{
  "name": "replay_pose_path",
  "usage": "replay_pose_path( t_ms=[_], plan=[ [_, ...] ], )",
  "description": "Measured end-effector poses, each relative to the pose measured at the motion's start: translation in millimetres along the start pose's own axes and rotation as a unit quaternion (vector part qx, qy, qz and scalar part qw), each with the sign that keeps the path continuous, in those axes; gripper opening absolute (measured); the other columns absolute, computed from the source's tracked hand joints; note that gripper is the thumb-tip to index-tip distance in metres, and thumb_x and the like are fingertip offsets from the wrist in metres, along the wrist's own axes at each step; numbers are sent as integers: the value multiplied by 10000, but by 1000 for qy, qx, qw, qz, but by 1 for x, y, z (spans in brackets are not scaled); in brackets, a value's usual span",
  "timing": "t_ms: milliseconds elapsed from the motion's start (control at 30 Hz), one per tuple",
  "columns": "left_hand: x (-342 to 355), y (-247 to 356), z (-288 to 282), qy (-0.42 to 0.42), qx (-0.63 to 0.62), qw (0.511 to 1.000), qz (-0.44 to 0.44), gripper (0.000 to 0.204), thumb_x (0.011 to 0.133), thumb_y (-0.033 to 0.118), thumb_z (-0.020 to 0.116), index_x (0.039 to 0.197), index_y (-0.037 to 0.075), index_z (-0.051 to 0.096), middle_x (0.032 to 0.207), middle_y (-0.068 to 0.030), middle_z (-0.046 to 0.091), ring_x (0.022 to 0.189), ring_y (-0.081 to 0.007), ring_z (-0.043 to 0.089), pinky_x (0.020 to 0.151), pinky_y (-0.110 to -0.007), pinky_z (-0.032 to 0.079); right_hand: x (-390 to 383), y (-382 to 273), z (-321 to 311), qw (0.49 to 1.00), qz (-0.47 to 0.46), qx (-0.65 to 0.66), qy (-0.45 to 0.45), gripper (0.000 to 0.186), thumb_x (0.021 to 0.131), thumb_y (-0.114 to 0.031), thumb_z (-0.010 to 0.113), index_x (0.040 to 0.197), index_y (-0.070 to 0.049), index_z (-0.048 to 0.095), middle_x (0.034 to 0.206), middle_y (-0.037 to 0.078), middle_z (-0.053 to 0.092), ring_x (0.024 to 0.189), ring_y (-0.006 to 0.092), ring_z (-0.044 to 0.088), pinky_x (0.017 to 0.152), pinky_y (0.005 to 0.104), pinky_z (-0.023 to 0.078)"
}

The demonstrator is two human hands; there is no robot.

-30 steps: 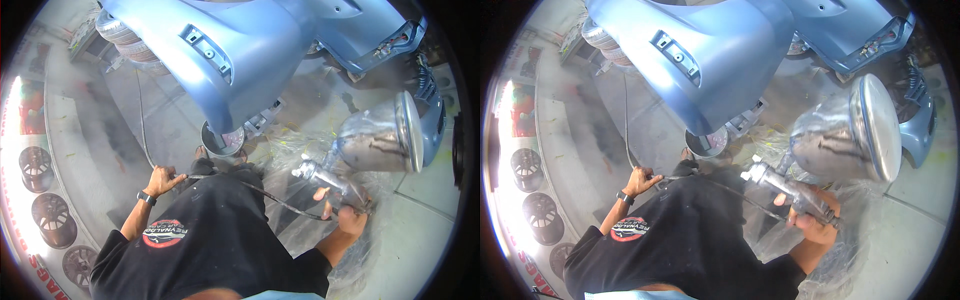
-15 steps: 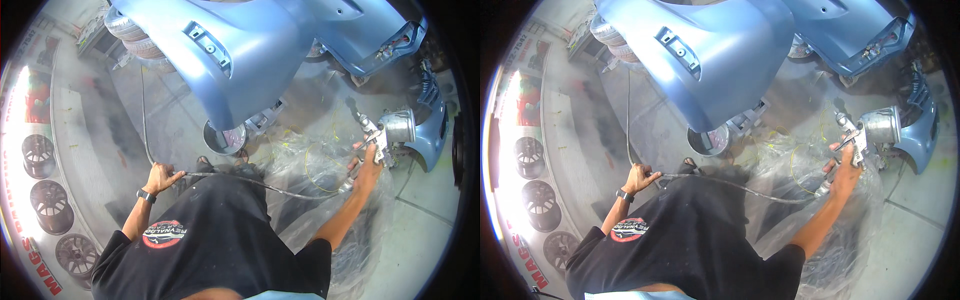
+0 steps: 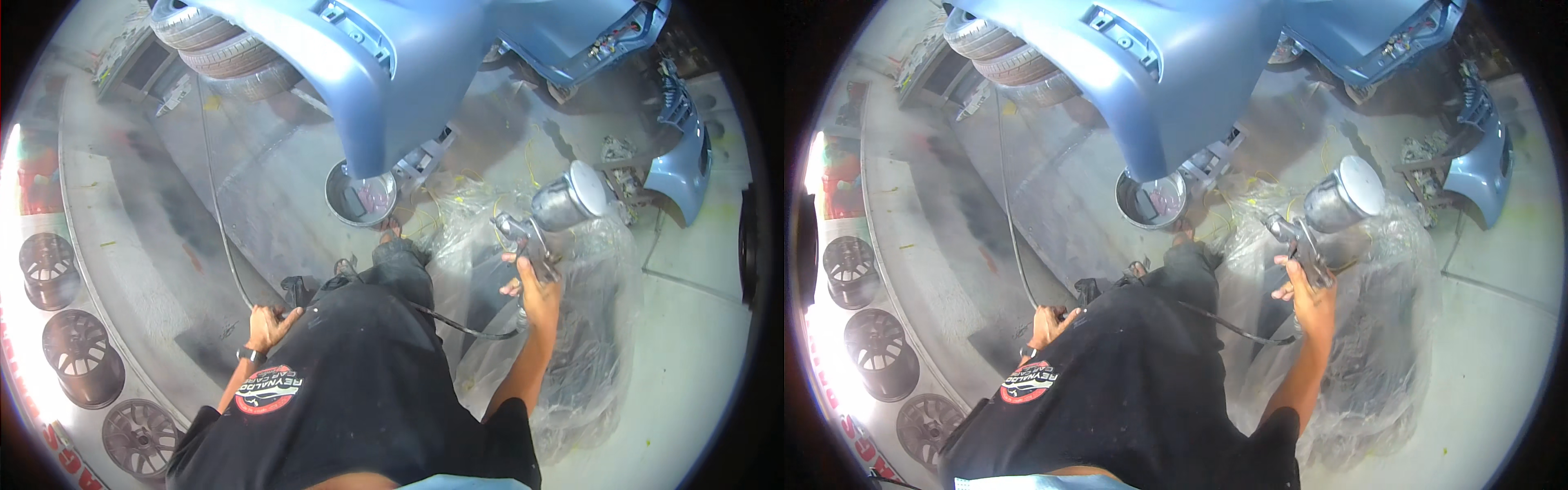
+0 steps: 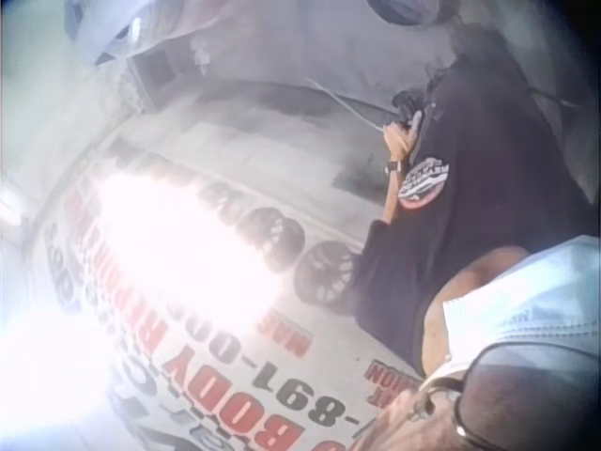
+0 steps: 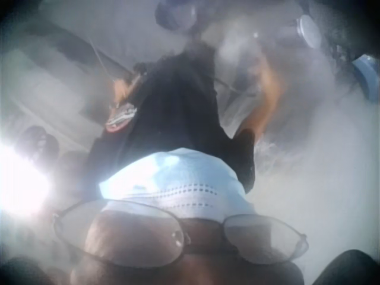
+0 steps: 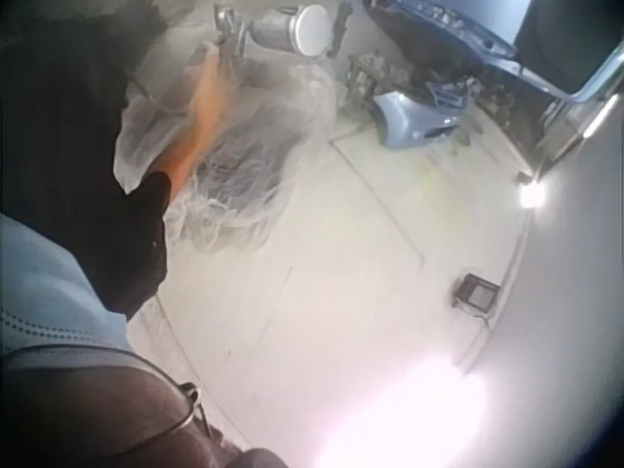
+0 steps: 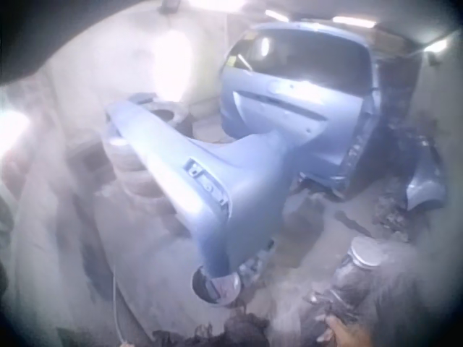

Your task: The person paints a blue car bumper using a spray gun, moving the tool across the surface and holding the hose by hand.

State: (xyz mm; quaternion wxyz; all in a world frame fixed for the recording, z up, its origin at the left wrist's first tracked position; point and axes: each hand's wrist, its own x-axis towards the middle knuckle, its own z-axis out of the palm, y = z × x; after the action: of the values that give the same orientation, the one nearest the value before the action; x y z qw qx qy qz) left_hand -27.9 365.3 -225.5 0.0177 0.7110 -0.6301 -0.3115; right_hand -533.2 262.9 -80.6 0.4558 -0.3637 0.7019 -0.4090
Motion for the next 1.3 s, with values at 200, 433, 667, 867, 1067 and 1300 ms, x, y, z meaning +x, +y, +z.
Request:
replay_pose_path(
  t_ms=[200,433,667,867,1067,1300],
  plan=[
    [-97,-63,81,-7,-134,957,-255,596,905,503,721,652,-34,684,505,-153,577,477,-175,549,516,-400,435,-39,8,25,997,-51,39,51,611,1011,-505,596,1239,62,608,899,155,700,473,153,547,417,258,428],
    [-114,-55,67,20,-230,930,-285,664,917,553,679,678,-66,674,484,-115,479,519,-151,464,527,-408,410,-32,14,15,991,-117,57,-28,876,956,-757,428,1194,69,596,843,145,681,457,154,524,421,281,427],
    [-72,-2,12,-35,-156,959,-233,623,923,521,686,673,-49,659,482,-112,431,520,-135,397,500,-403,358,46,36,-18,987,-88,122,63,829,952,-728,491,1203,53,608,809,119,665,474,146,526,431,269,414],
    [-12,28,-7,-33,-41,988,-143,601,930,506,690,670,-32,632,487,-105,391,505,-167,353,492,-412,343,130,65,-38,963,-76,189,176,777,970,-680,525,1225,49,608,879,134,662,516,147,538,419,264,419],
    [16,54,-24,-60,53,993,-88,575,923,505,692,679,-15,678,515,-162,526,463,-281,457,511,-423,408,98,113,-41,970,-89,226,24,797,967,-680,525,1221,72,588,864,137,672,496,152,544,435,275,440],
    [28,83,-20,-137,101,985,-18,611,893,514,697,605,-25,662,552,-174,597,493,-326,566,545,-439,461,88,128,-41,971,-71,182,-138,771,946,-678,572,1129,67,649,839,114,690,504,132,550,459,259,435]
  ],
)
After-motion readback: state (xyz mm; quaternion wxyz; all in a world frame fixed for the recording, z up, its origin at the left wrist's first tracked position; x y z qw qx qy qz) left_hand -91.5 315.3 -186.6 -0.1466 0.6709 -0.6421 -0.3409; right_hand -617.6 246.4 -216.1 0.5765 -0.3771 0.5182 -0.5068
